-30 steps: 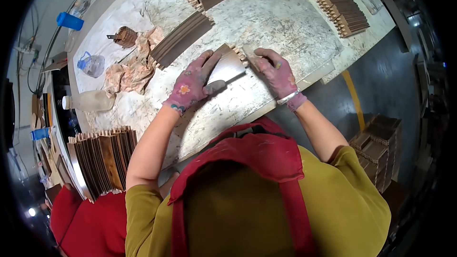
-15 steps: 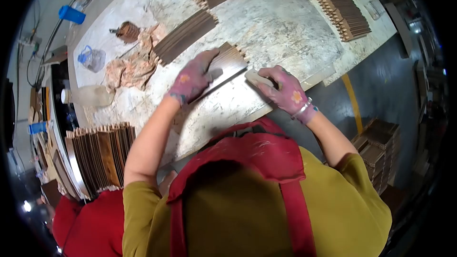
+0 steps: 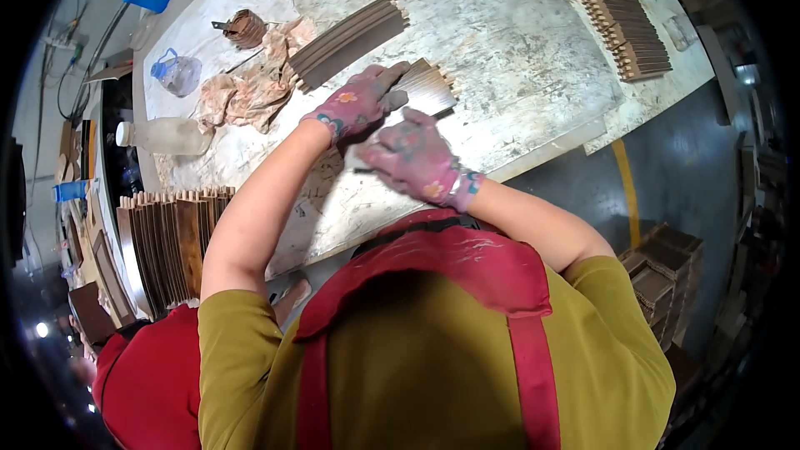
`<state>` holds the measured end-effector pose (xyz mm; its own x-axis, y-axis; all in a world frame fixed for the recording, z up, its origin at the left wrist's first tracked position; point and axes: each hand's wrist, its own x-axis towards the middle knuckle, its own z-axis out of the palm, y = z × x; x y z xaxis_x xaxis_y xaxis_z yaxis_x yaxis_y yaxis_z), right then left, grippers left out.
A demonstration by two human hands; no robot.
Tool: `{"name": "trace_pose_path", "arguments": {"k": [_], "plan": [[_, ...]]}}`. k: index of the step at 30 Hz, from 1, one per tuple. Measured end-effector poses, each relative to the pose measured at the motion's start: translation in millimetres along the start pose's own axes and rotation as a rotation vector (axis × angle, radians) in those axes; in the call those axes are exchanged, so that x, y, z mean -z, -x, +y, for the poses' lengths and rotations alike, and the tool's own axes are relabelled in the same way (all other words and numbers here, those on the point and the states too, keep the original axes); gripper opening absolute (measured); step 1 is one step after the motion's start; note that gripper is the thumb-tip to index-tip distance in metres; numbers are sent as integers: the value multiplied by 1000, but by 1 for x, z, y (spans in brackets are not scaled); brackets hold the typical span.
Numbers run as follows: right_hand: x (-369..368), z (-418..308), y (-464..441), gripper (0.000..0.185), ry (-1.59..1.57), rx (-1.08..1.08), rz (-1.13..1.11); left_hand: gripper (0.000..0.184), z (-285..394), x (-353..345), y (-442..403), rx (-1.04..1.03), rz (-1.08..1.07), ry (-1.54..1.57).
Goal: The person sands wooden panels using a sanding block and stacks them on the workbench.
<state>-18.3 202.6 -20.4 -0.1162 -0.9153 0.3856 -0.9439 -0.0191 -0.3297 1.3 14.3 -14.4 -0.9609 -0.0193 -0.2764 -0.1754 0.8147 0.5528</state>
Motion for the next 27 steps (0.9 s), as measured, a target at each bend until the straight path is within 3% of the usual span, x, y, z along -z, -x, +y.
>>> {"name": "trace_pose_path", "arguments": {"k": [5, 6, 9, 12, 14, 15, 20, 21, 23, 26, 27], "plan": [[55, 55, 51, 33, 261, -359, 93, 53, 2, 1, 3, 14, 24, 23], [67, 66, 60, 34, 360, -410, 123, 52, 6, 0, 6, -34, 143, -39], [90, 94, 75, 40, 255, -597, 147, 49, 33, -14, 18, -133, 433, -246], [103, 77, 30, 40, -71, -438, 124, 53, 59, -63, 26, -206, 698, -308], [93, 64, -7, 40, -192, -245, -23, 55, 66, -71, 26, -59, 419, -433], [84, 56, -29, 38, -202, -69, -72, 55, 66, -77, 25, -41, 398, -413], [39, 23, -84, 27, -137, 366, -412, 52, 50, -120, 11, -65, 683, 107], [30, 24, -91, 36, -24, 381, -529, 52, 52, -125, 8, -69, 751, 221], [23, 28, -106, 35, -19, 432, -545, 51, 54, -133, 3, -62, 808, 334], [12, 45, -125, 32, 16, 403, -392, 45, 62, -99, 23, 60, 475, -151], [3, 56, -133, 32, -59, 192, -448, 43, 64, -83, 24, 31, 344, -203]]}}
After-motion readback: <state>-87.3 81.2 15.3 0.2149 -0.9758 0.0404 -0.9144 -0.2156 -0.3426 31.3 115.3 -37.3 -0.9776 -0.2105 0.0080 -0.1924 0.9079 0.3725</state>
